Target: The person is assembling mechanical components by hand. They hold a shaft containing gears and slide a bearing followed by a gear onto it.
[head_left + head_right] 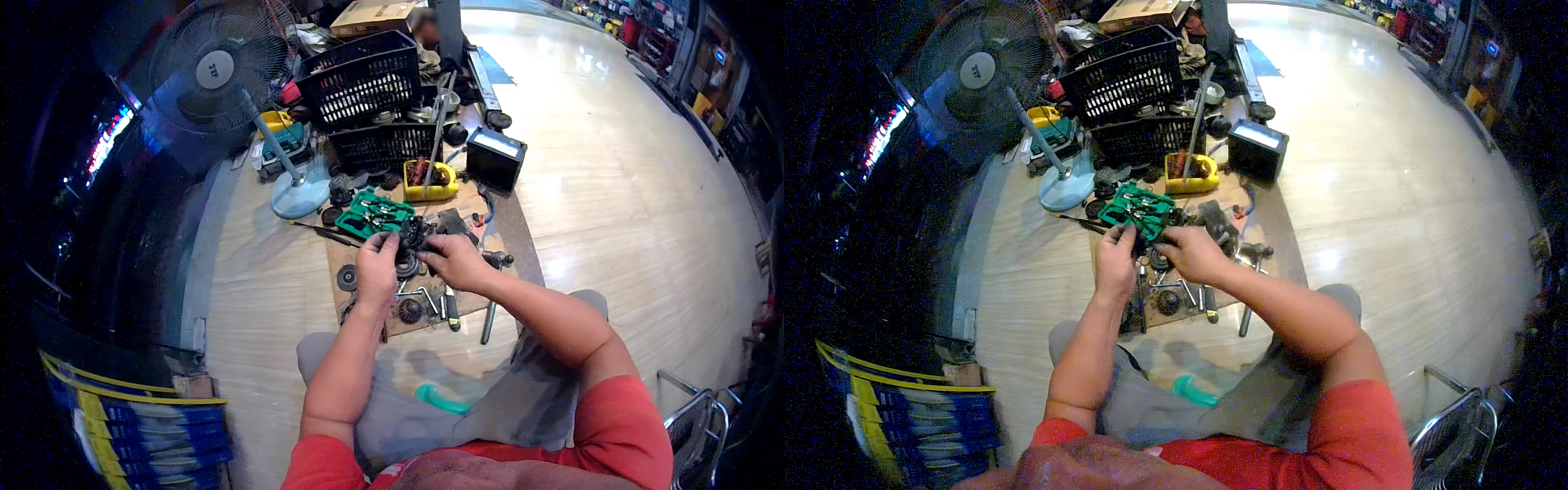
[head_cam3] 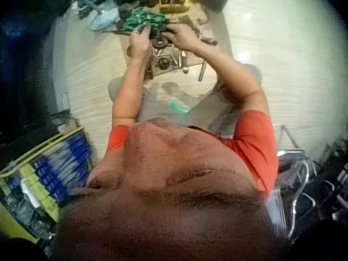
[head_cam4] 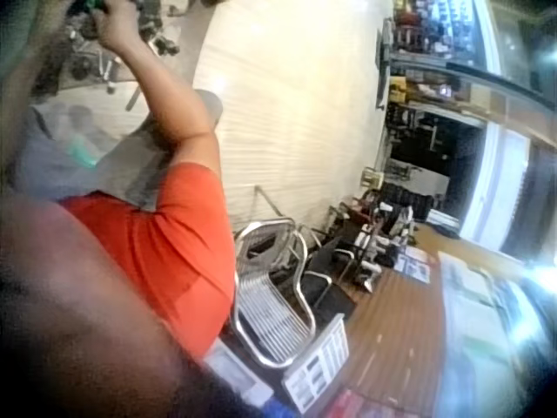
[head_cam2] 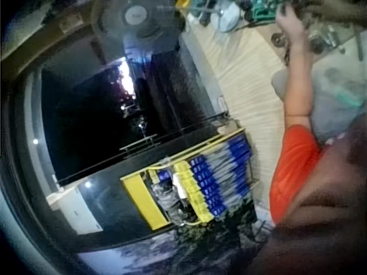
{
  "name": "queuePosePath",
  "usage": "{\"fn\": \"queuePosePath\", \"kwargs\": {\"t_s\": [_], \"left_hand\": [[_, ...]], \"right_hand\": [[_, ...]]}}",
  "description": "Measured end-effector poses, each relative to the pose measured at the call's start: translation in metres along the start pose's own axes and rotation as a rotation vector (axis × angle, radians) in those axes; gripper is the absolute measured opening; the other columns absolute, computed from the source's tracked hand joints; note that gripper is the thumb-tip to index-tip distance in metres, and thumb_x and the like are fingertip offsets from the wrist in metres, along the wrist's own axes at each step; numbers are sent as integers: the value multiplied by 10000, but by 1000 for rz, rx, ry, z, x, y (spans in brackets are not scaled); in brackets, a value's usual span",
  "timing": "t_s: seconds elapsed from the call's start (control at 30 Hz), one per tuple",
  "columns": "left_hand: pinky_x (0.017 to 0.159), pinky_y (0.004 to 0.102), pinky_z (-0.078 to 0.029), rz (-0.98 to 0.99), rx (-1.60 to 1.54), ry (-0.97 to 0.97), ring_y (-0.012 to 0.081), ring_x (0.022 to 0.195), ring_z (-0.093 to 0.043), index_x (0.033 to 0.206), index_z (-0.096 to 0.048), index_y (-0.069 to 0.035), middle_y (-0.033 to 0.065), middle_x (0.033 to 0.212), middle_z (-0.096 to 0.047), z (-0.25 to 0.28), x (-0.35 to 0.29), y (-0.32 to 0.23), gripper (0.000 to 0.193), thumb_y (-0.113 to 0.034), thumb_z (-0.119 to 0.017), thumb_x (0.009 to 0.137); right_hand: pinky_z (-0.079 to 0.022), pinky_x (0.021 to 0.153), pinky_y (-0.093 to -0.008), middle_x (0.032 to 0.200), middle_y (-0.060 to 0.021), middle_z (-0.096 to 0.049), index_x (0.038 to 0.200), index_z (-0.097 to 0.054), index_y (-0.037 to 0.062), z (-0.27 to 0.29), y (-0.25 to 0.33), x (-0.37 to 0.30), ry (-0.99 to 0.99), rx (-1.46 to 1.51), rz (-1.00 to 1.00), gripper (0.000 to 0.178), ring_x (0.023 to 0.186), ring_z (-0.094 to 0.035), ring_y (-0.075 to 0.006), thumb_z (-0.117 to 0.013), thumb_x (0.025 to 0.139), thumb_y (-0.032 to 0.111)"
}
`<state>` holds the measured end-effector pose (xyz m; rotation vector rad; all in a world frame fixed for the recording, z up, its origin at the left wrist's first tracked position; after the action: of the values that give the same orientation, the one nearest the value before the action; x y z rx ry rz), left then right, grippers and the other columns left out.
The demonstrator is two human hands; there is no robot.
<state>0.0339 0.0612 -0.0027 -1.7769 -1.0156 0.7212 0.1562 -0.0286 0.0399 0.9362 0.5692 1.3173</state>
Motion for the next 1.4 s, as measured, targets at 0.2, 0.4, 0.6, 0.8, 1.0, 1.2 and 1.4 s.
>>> {"fn": "queuePosePath", "kwargs": {"t_s": [0.2, 0.4, 0.6, 0.8, 1.0, 1.2, 1.4], "left_hand": [[667, 253, -480, 66, -217, 70, 137, 755, -602, 988, -599, -28, 57, 924, -649, 1, -4, 0, 123, -124, -569, 917], [612, 244, -453, -1, -215, 50, 121, 711, -588, 981, -589, -30, 44, 871, -643, 14, -9, -3, 103, -105, -567, 915], [707, 295, -514, 4, -427, -22, 152, 751, -614, 895, -559, -44, 47, 818, -614, 10, -13, -13, 65, -97, -538, 927], [718, 316, -534, -22, -518, 52, 156, 771, -626, 922, -559, -59, 44, 839, -625, 11, -10, -12, 48, -75, -514, 930], [757, 329, -536, -21, -485, 23, 182, 814, -636, 963, -565, -49, 61, 927, -642, -2, -17, -28, 79, -107, -516, 941], [762, 328, -536, 6, -479, 52, 185, 842, -636, 974, -563, -47, 66, 933, -642, -2, -16, -16, 74, -96, -523, 936], [703, 298, -527, 21, -499, 11, 163, 777, -617, 943, -561, -56, 48, 852, -624, 1, -18, -25, 47, -79, -522, 932]], "right_hand": [[-472, 620, -396, 755, -216, -606, 873, -615, -9, -8, 6, 5, -36, 108, -84, 191, 673, -600, -346, -636, 824, 175], [-469, 611, -390, 718, -196, -602, 868, -616, -4, -34, 0, 5, 30, 65, 9, 191, 633, -591, -303, -633, 833, 183], [-453, 579, -330, 631, -100, -572, 844, -597, -11, -46, 8, 2, 82, 92, 103, 184, 590, -521, -143, -617, 874, 169], [-461, 621, -360, 706, -164, -601, 868, -606, -4, -48, 9, 2, 110, -22, 141, 168, 640, -577, -234, -625, 848, 161], [-470, 669, -452, 801, -233, -607, 871, -620, 11, -45, 1, 5, 90, -1, 72, 227, 786, -592, -412, -627, 820, 232], [-466, 642, -412, 751, -208, -603, 873, -616, -2, -38, -4, 5, 36, 19, 85, 211, 716, -587, -337, -628, 833, 205], [-455, 622, -344, 689, -141, -595, 901, -610, -14, -48, 0, 2, 187, 149, 41, 178, 637, -554, -166, -604, 865, 161]]}}
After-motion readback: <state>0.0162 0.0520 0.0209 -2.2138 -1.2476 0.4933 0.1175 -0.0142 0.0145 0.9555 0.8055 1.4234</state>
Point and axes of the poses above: each hand's wrist, its own x-axis towards the middle knuckle, its own z-axis out of the back of the hand, y = z × x, the point moved 7 cm from there along x, towards the middle knuckle
